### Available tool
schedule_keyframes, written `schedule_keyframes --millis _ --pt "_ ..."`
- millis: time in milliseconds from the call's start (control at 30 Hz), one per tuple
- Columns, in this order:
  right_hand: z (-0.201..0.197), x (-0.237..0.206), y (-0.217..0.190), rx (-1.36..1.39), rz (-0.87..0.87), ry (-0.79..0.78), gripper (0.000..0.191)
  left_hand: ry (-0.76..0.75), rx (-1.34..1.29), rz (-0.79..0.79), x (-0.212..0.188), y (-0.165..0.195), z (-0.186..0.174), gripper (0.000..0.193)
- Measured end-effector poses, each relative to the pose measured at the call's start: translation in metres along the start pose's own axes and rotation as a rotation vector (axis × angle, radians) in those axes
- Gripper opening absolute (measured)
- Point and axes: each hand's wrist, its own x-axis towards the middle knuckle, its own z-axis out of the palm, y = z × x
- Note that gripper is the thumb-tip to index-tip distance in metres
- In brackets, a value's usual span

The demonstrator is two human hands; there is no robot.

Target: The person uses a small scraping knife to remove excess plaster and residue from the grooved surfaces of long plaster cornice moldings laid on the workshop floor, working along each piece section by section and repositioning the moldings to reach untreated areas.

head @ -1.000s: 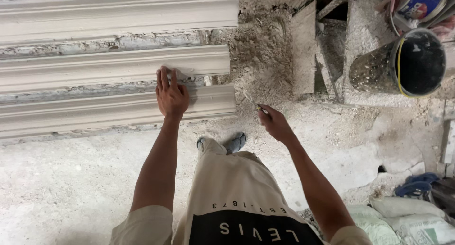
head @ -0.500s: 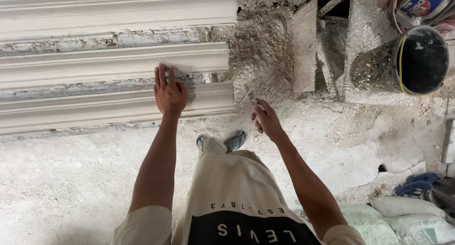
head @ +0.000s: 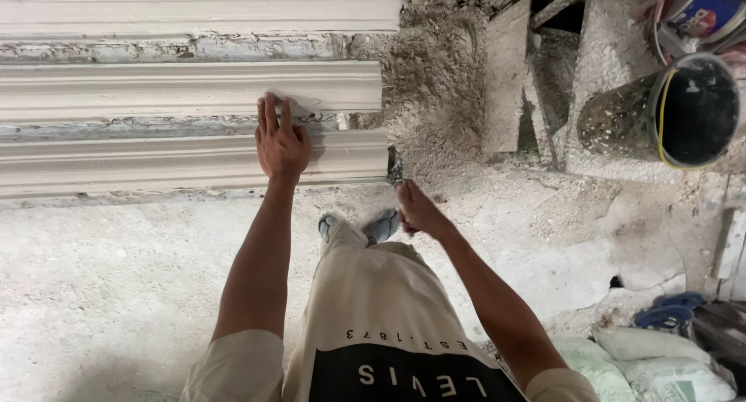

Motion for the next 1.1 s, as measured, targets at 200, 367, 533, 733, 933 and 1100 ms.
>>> schedule_keyframes --millis 200,367,533,733,933,1100 --pt "0.014 -0.002 0.003 -0.068 0.003 0.049 0.039 -0.039 0.019 -0.02 0.001 -0.007 -0.001 0.056" --pt "0.002 0.003 0.009 -0.128 0.155 0.313 0.034 -0.048 -0.018 -0.027 0.008 -0.025 0.002 0.059" --pt "0.001 -0.002 -0.015 -0.06 -0.498 0.374 0.032 0.314 -0.189 0.237 -0.016 -0.041 -0.011 0.05" --pt "0.222 0.035 -0.018 -0.49 -0.649 0.087 0.064 -0.226 -1.081 -0.044 -0.15 -0.106 -0.072 0.046" --pt "0.508 0.058 -0.026 -0.873 -0.065 -0.627 0.102 -0.167 -1.186 -0.674 -0.279 -0.33 -0.164 0.039" --pt "0.674 0.064 -0.068 -1.082 -0.354 -0.828 0.069 0.25 -0.856 -0.838 -0.321 -0.477 -0.26 0.036"
